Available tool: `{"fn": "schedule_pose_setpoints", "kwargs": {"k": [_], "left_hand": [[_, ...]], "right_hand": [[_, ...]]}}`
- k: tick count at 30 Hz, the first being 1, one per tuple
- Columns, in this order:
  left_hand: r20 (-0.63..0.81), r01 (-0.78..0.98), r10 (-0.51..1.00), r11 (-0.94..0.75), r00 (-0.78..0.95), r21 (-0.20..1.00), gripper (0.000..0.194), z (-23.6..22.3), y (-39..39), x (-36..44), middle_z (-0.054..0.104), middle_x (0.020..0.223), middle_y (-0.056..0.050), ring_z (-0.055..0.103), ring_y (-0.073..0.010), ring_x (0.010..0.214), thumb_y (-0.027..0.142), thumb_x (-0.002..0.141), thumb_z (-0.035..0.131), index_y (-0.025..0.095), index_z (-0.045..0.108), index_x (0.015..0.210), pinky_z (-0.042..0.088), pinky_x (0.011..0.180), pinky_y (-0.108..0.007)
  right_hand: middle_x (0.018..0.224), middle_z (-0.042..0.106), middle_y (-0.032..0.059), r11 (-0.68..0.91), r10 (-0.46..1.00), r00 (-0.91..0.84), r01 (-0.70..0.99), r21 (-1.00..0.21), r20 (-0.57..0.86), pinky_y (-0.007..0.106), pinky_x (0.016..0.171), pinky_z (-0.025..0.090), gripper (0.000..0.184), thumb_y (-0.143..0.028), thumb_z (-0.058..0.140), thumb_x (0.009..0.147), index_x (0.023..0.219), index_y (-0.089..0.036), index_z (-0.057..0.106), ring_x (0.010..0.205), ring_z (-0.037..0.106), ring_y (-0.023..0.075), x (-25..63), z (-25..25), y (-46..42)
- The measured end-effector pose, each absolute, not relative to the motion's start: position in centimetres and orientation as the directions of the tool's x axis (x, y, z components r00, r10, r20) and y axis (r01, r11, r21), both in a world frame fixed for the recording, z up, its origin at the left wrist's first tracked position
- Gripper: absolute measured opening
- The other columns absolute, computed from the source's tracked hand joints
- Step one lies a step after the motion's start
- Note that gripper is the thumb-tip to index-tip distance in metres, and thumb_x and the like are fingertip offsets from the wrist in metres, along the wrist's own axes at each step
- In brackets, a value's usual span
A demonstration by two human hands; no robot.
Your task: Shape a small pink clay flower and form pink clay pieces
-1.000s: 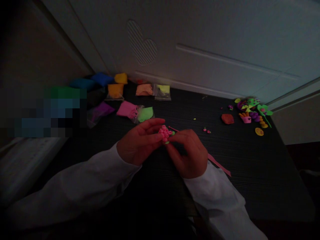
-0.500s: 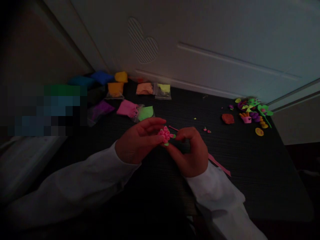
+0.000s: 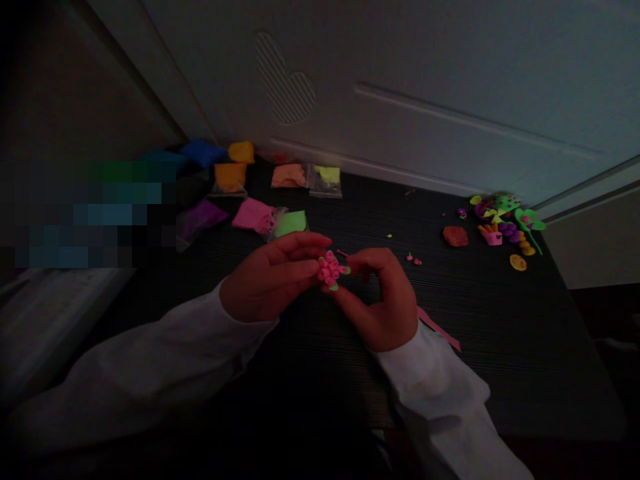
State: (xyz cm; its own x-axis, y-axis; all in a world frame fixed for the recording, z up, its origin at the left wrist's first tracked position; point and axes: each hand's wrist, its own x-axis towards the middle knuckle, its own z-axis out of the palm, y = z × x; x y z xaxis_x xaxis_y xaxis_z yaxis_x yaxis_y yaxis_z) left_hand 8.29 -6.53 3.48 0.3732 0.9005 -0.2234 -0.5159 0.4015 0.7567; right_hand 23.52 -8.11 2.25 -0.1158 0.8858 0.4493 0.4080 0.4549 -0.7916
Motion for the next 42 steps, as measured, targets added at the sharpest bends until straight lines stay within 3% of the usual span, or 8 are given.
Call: {"fn": "schedule_pose_setpoints", "kwargs": {"k": [11,30,38,42], "left_hand": [[-0.151,-0.476,0.888,0.369,0.435,0.798,0.029,2.88,-6.43,8.04,0.058,0.075,0.001,0.055,-0.0072,0.064,0.009,0.058,0.062,0.016,0.055,0.085,0.042,0.063,-0.022],[-0.205,-0.474,0.867,0.43,0.454,0.769,0.027,2.69,-6.31,8.12,0.058,0.071,0.001,0.055,-0.0081,0.063,0.008,0.056,0.062,0.015,0.054,0.081,0.041,0.066,-0.026],[-0.283,-0.53,0.842,0.516,0.46,0.673,0.036,2.99,-6.33,8.14,0.057,0.074,0.001,0.056,-0.0102,0.064,0.004,0.055,0.061,0.016,0.051,0.087,0.042,0.062,-0.025],[-0.263,-0.525,0.841,0.508,0.473,0.682,0.044,2.87,-6.36,8.05,0.055,0.077,0.001,0.056,-0.0106,0.066,0.003,0.056,0.06,0.018,0.047,0.095,0.043,0.062,-0.026]], "right_hand": [[0.098,0.048,0.0044,0.455,0.889,-0.264,0.412,-0.789,0.375,0.036,0.071,0.044,0.056,-0.02,0.066,0.058,0.109,-0.025,0.043,0.086,0.048,0.0186,23.54,2.91,-8.08],[0.096,0.05,0.0045,0.454,0.89,-0.265,0.439,-0.775,0.371,0.035,0.07,0.044,0.046,-0.024,0.066,0.059,0.101,-0.024,0.049,0.084,0.049,0.0178,23.72,2.75,-7.87],[0.103,0.047,0.0057,0.458,0.88,-0.341,0.433,-0.776,0.33,0.035,0.072,0.044,0.055,-0.026,0.066,0.058,0.108,-0.023,0.043,0.093,0.047,0.0192,23.63,2.68,-7.78],[0.099,0.049,0.005,0.487,0.864,-0.371,0.442,-0.753,0.34,0.036,0.075,0.042,0.045,-0.025,0.064,0.06,0.102,-0.023,0.048,0.094,0.046,0.0189,23.63,2.82,-7.74]]}}
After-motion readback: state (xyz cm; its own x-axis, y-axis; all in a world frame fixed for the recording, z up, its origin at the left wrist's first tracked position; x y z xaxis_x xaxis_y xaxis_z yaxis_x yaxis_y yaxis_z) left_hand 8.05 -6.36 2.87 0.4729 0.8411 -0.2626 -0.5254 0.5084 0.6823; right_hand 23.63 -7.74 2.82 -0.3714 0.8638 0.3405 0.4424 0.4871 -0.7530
